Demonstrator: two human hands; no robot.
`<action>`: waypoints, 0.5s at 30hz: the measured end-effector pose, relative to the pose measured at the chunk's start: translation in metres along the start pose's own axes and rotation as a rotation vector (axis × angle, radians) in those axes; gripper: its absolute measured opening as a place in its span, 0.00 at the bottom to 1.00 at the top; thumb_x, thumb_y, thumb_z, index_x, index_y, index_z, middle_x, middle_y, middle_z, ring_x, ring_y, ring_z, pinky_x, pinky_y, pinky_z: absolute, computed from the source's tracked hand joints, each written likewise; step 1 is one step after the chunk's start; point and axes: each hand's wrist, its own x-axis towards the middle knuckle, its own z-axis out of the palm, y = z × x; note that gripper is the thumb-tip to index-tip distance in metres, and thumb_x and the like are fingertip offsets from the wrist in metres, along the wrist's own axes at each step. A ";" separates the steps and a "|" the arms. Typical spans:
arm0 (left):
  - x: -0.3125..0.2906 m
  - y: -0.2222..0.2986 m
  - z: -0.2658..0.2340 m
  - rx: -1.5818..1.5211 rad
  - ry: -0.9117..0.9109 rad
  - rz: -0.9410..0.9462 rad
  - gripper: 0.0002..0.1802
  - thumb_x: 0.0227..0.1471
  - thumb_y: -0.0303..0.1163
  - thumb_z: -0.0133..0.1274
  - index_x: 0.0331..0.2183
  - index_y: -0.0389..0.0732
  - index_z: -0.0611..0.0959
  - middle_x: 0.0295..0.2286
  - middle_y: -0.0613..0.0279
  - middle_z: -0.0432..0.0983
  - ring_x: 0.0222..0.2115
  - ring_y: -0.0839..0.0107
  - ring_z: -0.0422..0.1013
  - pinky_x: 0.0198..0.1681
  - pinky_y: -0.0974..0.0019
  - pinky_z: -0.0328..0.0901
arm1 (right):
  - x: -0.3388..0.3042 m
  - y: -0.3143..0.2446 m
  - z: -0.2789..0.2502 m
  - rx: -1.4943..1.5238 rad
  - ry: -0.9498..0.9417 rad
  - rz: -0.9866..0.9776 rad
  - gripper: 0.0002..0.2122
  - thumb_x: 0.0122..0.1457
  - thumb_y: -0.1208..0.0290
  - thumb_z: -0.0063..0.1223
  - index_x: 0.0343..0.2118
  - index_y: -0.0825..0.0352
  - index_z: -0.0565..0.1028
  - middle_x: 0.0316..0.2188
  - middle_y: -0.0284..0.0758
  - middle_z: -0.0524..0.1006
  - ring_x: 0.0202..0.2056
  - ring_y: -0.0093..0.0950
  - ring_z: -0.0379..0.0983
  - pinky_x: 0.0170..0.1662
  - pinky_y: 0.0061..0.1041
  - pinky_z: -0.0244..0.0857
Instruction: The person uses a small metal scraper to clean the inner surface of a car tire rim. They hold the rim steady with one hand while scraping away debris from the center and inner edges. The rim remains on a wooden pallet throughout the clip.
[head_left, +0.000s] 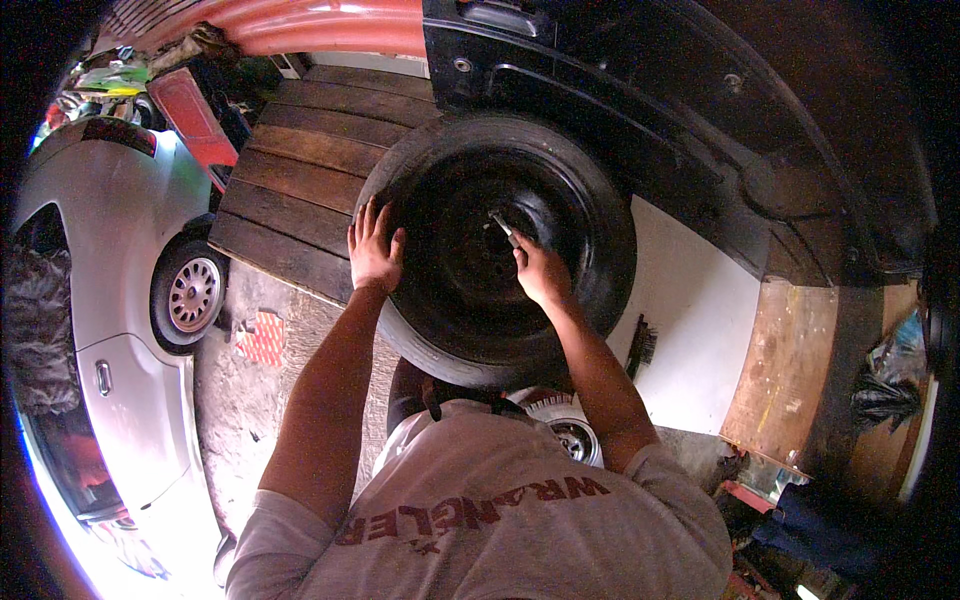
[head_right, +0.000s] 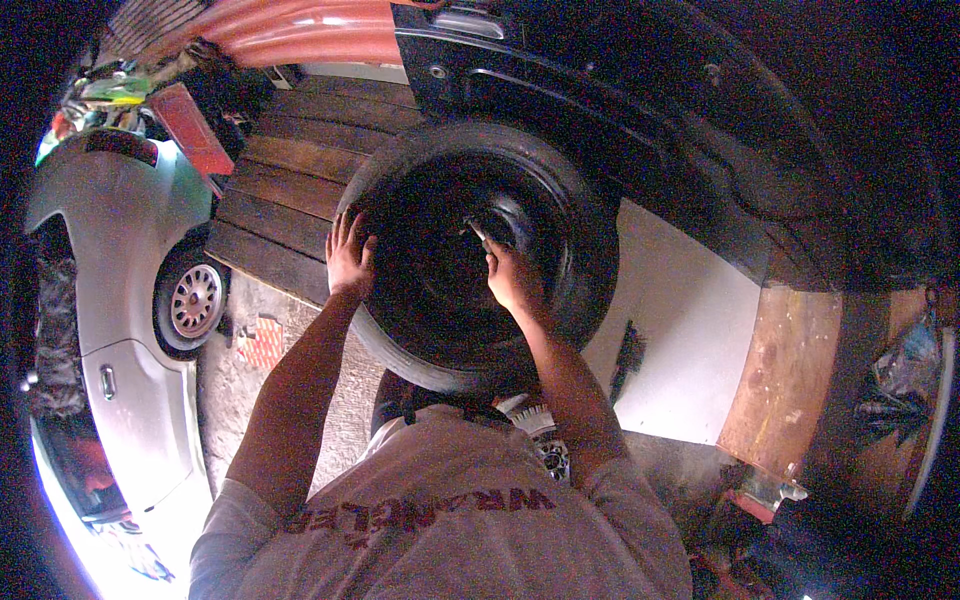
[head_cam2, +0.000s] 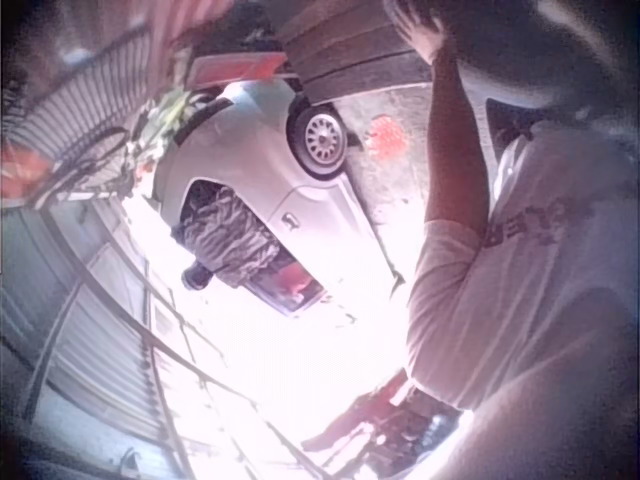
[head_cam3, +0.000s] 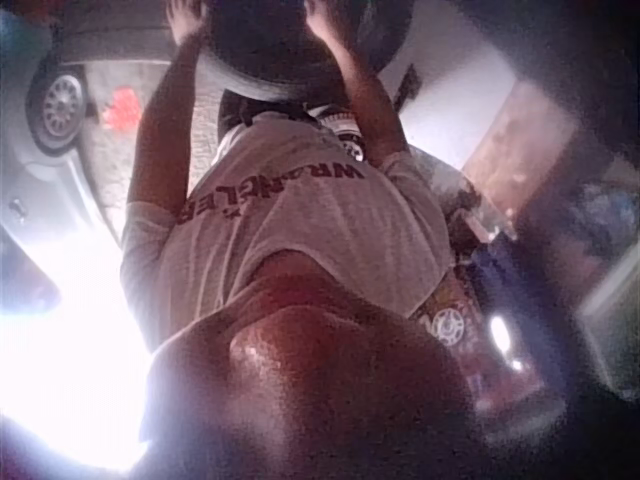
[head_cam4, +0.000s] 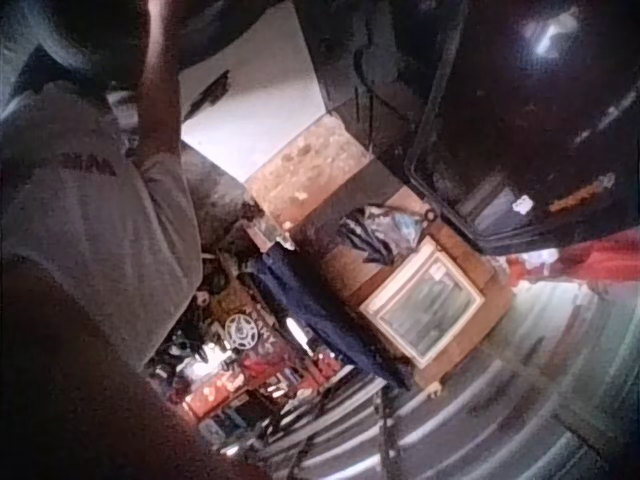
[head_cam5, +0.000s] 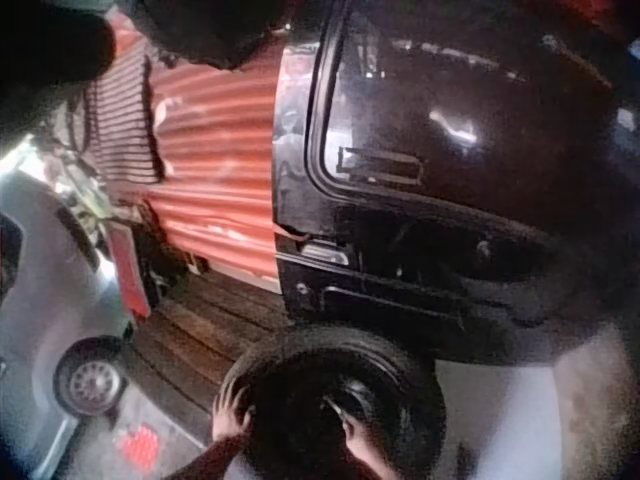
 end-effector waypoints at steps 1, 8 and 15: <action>-0.001 0.000 0.002 -0.004 0.006 -0.005 0.31 0.57 0.51 0.39 0.59 0.50 0.62 0.62 0.61 0.46 0.63 0.58 0.42 0.64 0.50 0.38 | -0.002 0.003 -0.001 -0.029 -0.025 -0.023 0.16 0.59 0.66 0.47 0.50 0.55 0.72 0.30 0.46 0.77 0.30 0.46 0.74 0.33 0.41 0.67; 0.000 -0.002 0.004 0.007 0.004 0.006 0.31 0.57 0.50 0.39 0.59 0.49 0.62 0.63 0.61 0.46 0.63 0.58 0.41 0.64 0.49 0.38 | 0.007 0.005 -0.007 0.020 -0.060 -0.038 0.15 0.59 0.66 0.47 0.50 0.54 0.73 0.28 0.45 0.77 0.30 0.46 0.74 0.32 0.42 0.67; -0.002 -0.004 0.004 -0.004 -0.001 -0.005 0.31 0.57 0.51 0.39 0.59 0.49 0.62 0.63 0.60 0.45 0.63 0.58 0.41 0.64 0.49 0.37 | -0.005 -0.027 -0.011 -0.138 -0.153 -0.029 0.15 0.58 0.67 0.46 0.49 0.56 0.73 0.31 0.44 0.77 0.32 0.42 0.75 0.35 0.39 0.68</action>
